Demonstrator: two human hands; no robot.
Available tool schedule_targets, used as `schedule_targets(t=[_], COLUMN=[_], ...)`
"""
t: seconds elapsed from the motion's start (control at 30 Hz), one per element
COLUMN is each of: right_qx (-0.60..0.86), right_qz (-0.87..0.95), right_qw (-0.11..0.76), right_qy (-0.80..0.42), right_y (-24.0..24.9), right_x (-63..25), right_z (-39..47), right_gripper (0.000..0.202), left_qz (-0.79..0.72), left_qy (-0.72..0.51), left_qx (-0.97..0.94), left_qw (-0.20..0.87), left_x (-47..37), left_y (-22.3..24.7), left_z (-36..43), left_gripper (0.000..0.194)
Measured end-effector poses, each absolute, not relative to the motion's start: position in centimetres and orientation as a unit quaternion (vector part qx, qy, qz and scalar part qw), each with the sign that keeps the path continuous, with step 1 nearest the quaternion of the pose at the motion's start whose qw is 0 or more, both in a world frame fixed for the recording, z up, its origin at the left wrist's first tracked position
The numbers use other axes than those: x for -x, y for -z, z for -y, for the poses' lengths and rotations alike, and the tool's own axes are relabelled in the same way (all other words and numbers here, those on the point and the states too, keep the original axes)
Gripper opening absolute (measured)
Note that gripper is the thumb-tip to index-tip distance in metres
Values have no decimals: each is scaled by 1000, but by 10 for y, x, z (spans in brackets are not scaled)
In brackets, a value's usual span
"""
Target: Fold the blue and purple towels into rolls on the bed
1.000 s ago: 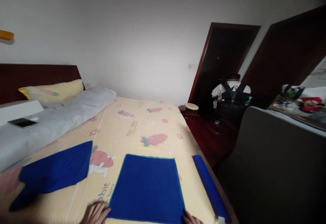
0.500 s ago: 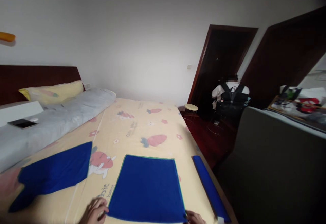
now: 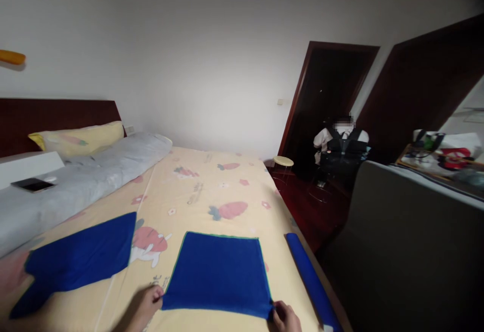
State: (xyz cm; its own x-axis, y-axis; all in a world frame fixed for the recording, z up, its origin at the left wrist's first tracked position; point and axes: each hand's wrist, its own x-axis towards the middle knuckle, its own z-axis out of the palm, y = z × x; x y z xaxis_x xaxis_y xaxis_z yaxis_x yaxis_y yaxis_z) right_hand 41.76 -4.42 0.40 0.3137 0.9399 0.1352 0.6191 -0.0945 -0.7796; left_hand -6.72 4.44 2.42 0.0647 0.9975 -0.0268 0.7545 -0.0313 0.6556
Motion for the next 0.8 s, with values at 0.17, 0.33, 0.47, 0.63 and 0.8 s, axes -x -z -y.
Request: schedule_targets(t=[0.17, 0.33, 0.47, 0.63, 0.8], right_qx=[718, 677, 640, 652, 633], right_qz=[603, 663, 709, 707, 720], right_qw=[338, 319, 294, 268, 272], right_qy=[-77, 22, 47, 61, 80], right_y=[15, 21, 18, 11, 17], right_x=[-417, -416, -415, -413, -420], right_z=[40, 47, 54, 59, 60], right_gripper=[20, 24, 22, 16, 14], left_qz=[-670, -622, -597, -614, -588], left_qy=[-177, -127, -160, -160, -135], left_qx=[-706, -773, -785, -772, -798], left_qw=[148, 15, 39, 35, 0], left_x=[54, 48, 54, 64, 79], left_y=[-23, -23, -17, -5, 2], left_z=[-33, -18, -13, -9, -13], left_gripper=[27, 37, 28, 26, 31])
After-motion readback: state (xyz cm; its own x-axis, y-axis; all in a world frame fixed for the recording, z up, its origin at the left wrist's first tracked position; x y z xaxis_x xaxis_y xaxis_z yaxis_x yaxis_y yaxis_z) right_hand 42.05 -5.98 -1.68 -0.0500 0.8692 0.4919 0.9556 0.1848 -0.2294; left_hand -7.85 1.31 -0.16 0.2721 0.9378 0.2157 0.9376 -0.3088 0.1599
